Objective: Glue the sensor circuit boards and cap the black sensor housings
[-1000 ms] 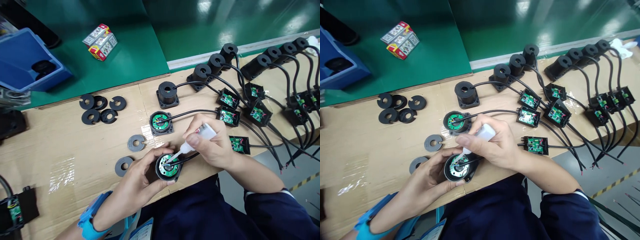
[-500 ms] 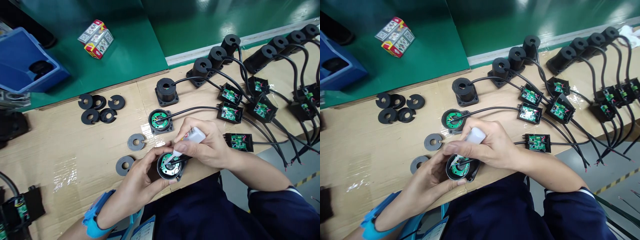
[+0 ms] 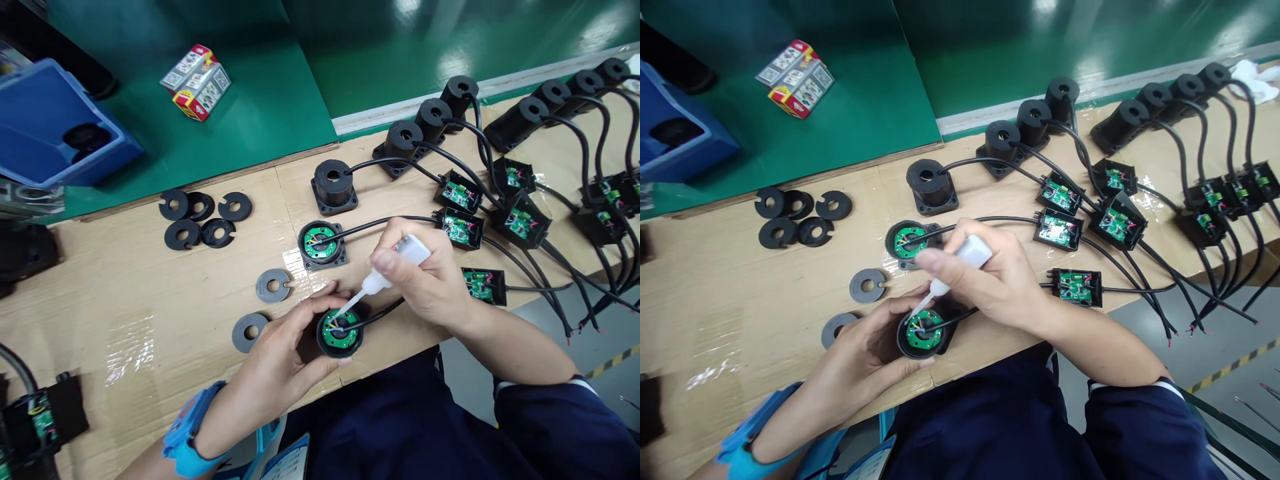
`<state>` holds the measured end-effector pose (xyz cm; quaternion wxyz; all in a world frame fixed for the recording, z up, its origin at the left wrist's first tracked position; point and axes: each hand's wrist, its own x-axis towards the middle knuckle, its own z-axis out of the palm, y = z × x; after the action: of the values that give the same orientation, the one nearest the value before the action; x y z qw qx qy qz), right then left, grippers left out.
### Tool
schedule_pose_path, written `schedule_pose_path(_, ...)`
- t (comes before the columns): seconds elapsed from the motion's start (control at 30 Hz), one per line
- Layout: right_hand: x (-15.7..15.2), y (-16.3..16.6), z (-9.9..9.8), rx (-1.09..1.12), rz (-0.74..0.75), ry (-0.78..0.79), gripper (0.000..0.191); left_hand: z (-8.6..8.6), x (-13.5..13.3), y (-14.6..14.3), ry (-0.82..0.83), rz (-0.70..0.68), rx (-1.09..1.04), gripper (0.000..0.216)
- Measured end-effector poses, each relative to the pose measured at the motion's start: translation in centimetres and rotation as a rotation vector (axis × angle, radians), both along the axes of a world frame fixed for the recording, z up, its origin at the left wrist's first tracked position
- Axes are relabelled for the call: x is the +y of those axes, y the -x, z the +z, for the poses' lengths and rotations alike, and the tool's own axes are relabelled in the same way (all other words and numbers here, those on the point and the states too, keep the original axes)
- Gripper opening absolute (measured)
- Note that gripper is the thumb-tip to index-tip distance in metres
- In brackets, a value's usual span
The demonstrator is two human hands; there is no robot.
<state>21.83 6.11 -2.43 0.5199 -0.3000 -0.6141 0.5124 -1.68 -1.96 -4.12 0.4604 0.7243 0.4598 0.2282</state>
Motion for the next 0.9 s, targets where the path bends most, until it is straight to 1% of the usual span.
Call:
schedule_pose_path(0.03, 0.2, -0.2, -0.1, 0.027, -0.021, 0.027, 0.033, 0.2, 0.2, 0.1, 0.004, -0.014, -0.016, 0.074)
schedule_pose_path(0.07, 0.4, -0.3, -0.2, 0.065, -0.04, 0.057, 0.036, 0.4, 0.5, 0.2, 0.006, -0.005, -0.063, 0.072)
schedule_pose_path(0.1, 0.6, -0.4, -0.3, 0.111, -0.053, 0.089, 0.039, 0.5, 0.9, 0.3, -0.009, 0.045, -0.122, 0.067)
schedule_pose_path(0.13, 0.8, -0.5, -0.4, 0.159, -0.062, 0.12, 0.042, 0.6, 1.4, 0.3, -0.062, 0.126, -0.162, 0.058)
schedule_pose_path(0.17, 1.0, -0.6, -0.4, 0.201, -0.077, 0.149, 0.045, 0.5, 2.1, 0.2, -0.16, 0.22, -0.147, 0.05)
schedule_pose_path(0.2, 1.1, -0.7, -0.4, 0.234, -0.097, 0.173, 0.049, 0.4, 2.9, 0.1, -0.281, 0.3, -0.07, 0.048)
schedule_pose_path(0.23, 1.3, -0.7, -0.3, 0.254, -0.117, 0.193, 0.051, 0.2, 3.8, -0.1, -0.39, 0.351, 0.05, 0.053)
schedule_pose_path(0.27, 1.3, -0.7, -0.2, 0.269, -0.137, 0.204, 0.052, -0.1, 4.7, -0.2, -0.467, 0.371, 0.18, 0.064)
schedule_pose_path(0.3, 1.4, -0.7, -0.2, 0.278, -0.162, 0.207, 0.053, -0.5, 5.7, -0.4, -0.513, 0.353, 0.29, 0.075)
schedule_pose_path(0.33, 1.4, -0.7, -0.1, 0.278, -0.188, 0.207, 0.054, -0.8, 6.6, -0.7, -0.526, 0.319, 0.357, 0.079)
schedule_pose_path(0.4, 1.4, -0.7, -0.1, 0.259, -0.235, 0.2, 0.055, -1.2, 7.9, -1.0, -0.482, 0.274, 0.356, 0.071)
schedule_pose_path(0.47, 1.4, -0.8, -0.1, 0.232, -0.269, 0.195, 0.054, -1.2, 8.4, -1.2, -0.448, 0.272, 0.278, 0.058)
schedule_pose_path(0.53, 1.4, -0.8, -0.1, 0.215, -0.284, 0.181, 0.054, -0.6, 8.1, -1.2, -0.491, 0.278, 0.232, 0.05)
schedule_pose_path(0.63, 1.3, -0.8, -0.2, 0.197, -0.282, 0.141, 0.052, 0.8, 6.7, -0.7, -0.649, 0.243, 0.286, 0.044)
schedule_pose_path(0.7, 1.2, -0.8, -0.3, 0.184, -0.264, 0.098, 0.047, 1.5, 5.8, -0.4, -0.708, 0.227, 0.333, 0.047)
schedule_pose_path(0.8, 1.0, -1.0, -0.7, 0.15, -0.257, 0.007, 0.036, 2.2, 4.9, -0.2, -0.764, 0.199, 0.372, 0.054)
schedule_pose_path(0.9, 0.9, -1.1, -1.1, 0.056, -0.307, -0.106, 0.029, 2.5, 4.5, -0.4, -0.794, 0.18, 0.38, 0.048)
